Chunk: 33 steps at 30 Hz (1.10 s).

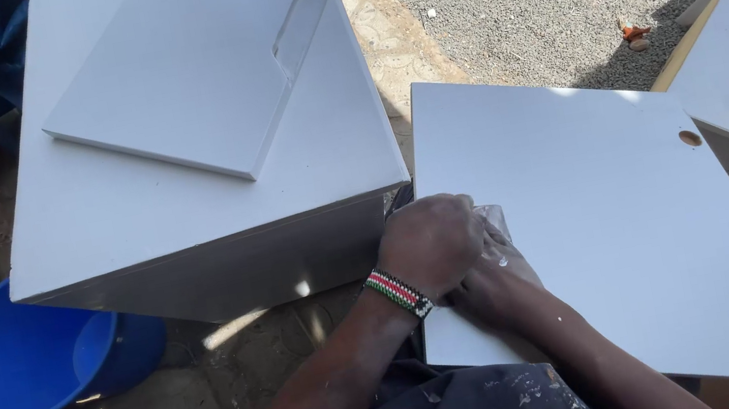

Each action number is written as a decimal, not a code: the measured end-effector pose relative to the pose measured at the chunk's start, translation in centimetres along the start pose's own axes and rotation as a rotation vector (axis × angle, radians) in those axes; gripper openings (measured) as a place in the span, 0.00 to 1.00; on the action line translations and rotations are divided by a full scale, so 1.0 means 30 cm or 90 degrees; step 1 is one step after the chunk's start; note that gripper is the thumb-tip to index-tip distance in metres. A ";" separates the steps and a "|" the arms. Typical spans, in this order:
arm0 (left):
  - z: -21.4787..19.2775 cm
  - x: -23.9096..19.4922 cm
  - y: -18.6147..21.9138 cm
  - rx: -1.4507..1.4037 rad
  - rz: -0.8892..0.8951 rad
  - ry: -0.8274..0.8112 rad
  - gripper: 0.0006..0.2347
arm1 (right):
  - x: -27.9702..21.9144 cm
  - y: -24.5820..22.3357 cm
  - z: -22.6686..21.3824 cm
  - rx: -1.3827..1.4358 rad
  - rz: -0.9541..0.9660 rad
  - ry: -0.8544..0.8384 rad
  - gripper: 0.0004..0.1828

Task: The person sits on the ground and sands a white board with a sanding block, flipping it over to sand both sides. They then move to another board and sand it, followed by wiping the first board with a cloth dipped in a bucket of liquid.

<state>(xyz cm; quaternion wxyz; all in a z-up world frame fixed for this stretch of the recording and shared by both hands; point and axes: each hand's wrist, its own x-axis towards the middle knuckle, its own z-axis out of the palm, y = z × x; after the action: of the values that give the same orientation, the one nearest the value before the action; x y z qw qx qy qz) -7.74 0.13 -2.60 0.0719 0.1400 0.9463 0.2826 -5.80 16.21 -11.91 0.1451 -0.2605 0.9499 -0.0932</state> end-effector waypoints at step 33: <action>0.237 -0.258 0.067 0.210 -0.037 -0.114 0.36 | -0.159 0.171 -0.156 0.119 0.519 0.137 0.47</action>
<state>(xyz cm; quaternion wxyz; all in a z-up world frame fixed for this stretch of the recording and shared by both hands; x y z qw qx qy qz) 1.59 3.03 -6.94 0.1401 0.1472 0.9732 0.1078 -5.79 23.52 -7.71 0.0933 0.1615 0.9724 -0.1403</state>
